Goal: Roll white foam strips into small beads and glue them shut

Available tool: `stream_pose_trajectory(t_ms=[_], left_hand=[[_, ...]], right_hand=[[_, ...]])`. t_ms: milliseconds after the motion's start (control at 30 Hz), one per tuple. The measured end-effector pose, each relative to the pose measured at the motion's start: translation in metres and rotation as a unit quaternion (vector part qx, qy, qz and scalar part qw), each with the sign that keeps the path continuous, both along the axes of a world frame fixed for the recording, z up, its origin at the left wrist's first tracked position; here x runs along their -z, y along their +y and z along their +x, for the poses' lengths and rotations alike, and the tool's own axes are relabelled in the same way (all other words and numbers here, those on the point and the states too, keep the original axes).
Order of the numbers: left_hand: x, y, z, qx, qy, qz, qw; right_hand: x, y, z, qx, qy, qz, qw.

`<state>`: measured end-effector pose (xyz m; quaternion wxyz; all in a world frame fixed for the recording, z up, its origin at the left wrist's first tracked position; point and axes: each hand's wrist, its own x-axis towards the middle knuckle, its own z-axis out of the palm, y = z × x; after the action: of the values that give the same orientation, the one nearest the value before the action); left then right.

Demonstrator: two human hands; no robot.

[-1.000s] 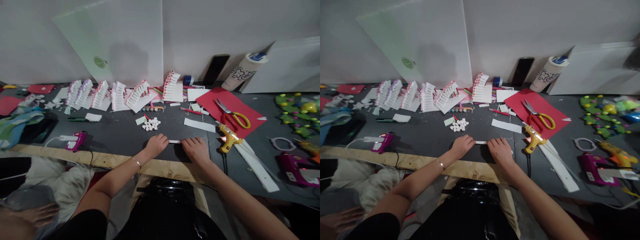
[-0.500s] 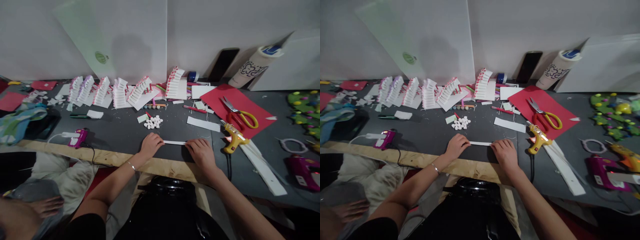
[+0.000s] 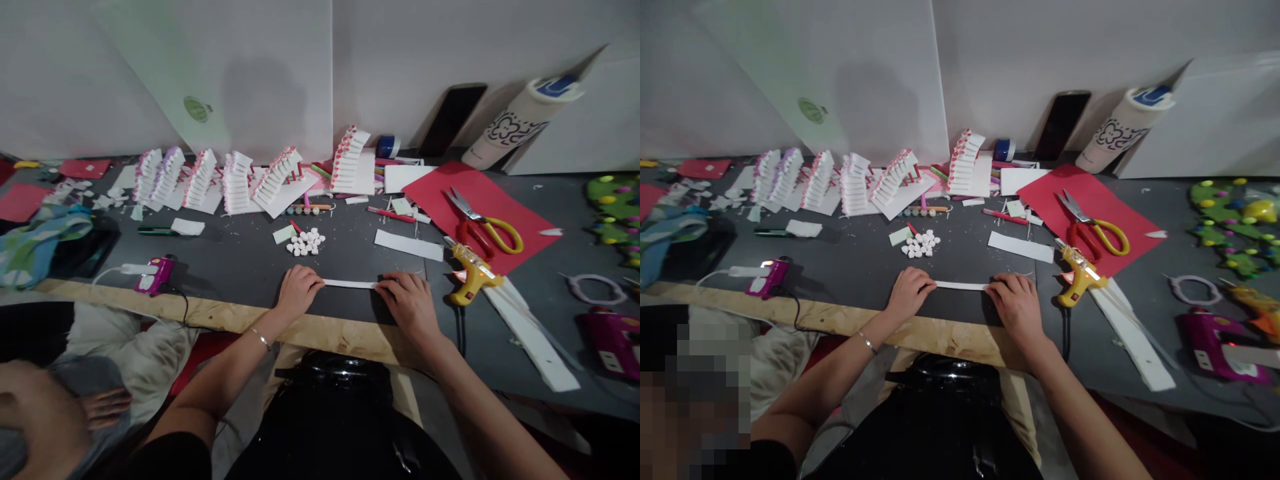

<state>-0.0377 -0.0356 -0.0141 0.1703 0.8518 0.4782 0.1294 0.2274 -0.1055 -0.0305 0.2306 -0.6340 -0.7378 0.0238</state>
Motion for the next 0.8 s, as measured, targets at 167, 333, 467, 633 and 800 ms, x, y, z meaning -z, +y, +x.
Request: stream_pose_trajectory(t_ms=[167, 333, 467, 633, 800], left_hand=[[-0.003, 0.000, 0.002, -0.033, -0.006, -0.039, 0.999], [-0.009, 0.005, 0.008, -0.059, 0.007, -0.079, 0.995], [-0.014, 0.011, 0.012, -0.056, 0.031, -0.084, 0.994], [-0.017, 0.016, 0.014, -0.058, 0.040, -0.108, 0.992], [-0.021, 0.021, 0.010, 0.048, 0.023, -0.123, 0.991]], right_hand=[[0.005, 0.003, 0.001, 0.024, 0.043, -0.003, 0.999], [0.003, 0.011, 0.002, 0.046, 0.046, -0.033, 0.997], [-0.002, 0.018, 0.003, 0.038, 0.030, -0.054, 0.997], [-0.005, 0.024, 0.004, 0.039, -0.009, -0.059, 0.997], [-0.003, 0.032, 0.009, 0.031, -0.046, -0.078, 0.995]])
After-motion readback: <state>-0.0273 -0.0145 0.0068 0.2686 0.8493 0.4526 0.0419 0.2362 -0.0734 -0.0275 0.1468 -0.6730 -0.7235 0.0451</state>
